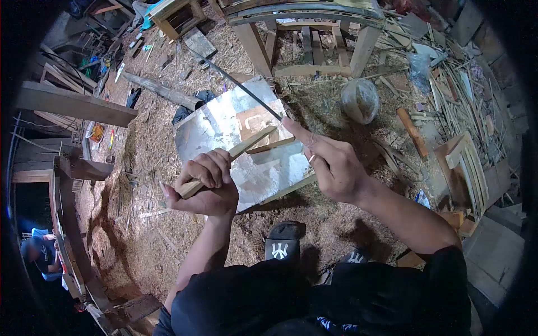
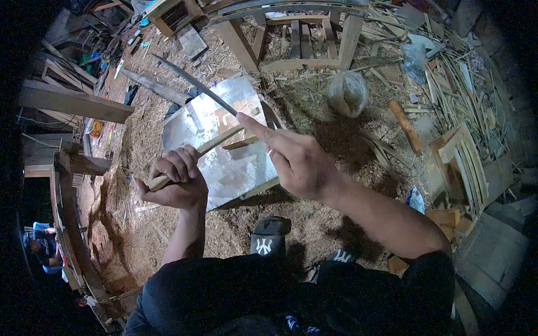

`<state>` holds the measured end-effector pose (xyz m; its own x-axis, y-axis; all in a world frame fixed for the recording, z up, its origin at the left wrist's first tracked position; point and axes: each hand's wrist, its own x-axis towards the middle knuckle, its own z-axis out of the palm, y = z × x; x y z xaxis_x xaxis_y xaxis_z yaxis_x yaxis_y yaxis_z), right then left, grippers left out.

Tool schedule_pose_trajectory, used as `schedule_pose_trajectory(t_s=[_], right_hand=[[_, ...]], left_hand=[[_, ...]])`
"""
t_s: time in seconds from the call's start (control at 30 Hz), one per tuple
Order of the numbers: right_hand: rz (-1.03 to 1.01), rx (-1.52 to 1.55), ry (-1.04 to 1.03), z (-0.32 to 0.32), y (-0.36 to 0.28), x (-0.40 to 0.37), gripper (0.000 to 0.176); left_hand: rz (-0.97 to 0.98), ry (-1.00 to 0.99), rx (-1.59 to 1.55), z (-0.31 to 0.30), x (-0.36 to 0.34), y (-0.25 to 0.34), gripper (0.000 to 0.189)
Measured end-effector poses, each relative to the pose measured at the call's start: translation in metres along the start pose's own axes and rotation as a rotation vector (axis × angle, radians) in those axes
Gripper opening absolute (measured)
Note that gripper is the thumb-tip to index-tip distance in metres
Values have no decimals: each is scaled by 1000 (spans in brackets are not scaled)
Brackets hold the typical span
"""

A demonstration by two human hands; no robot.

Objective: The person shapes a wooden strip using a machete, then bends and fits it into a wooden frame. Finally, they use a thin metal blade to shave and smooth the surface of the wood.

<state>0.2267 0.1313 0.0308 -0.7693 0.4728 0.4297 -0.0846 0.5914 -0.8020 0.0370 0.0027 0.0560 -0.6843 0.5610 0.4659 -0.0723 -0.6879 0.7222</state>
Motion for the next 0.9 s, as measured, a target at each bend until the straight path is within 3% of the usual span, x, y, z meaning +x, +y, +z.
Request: schedule_pose_trajectory(t_s=[0.1, 0.17, 0.23, 0.3, 0.37, 0.4, 0.53, 0.6, 0.63, 0.73, 0.8, 0.83, 0.9], right_hand=[[-66, 36, 42, 14, 11, -9, 60], [330, 65, -216, 14, 14, -18, 65], [394, 53, -273, 7, 9, -12, 64], [457, 40, -344, 4, 11, -5, 63], [-1, 72, -10, 9, 16, 5, 55], [-125, 42, 104, 11, 12, 13, 55], [-221, 134, 238, 18, 5, 8, 55], [529, 44, -352, 17, 4, -6, 55], [529, 41, -351, 17, 5, -8, 55], [424, 74, -250, 16, 6, -11, 55], [128, 69, -74, 9, 2, 1, 56], [128, 70, -80, 7, -2, 5, 56], [-159, 79, 168, 7, -8, 10, 57]], left_hand=[[-14, -16, 26, -2, 1, 1, 71], [-18, -18, 54, -6, 3, 2, 70], [-50, -230, -21, -15, 4, 4, 69], [-55, -260, -24, -18, 2, 4, 67], [-38, -308, -20, -18, 4, 4, 66], [-39, -308, -17, -18, 4, 4, 66], [-30, -275, -11, -18, 2, 3, 66], [-21, -268, -15, -17, 0, 2, 65], [-10, -254, -18, -15, -2, 1, 65], [-2, -241, -18, -10, -1, -1, 66], [8, -233, -15, -11, 0, -1, 66], [8, -234, -13, -11, -1, -1, 66], [3, -231, -5, -13, -3, -1, 66]])
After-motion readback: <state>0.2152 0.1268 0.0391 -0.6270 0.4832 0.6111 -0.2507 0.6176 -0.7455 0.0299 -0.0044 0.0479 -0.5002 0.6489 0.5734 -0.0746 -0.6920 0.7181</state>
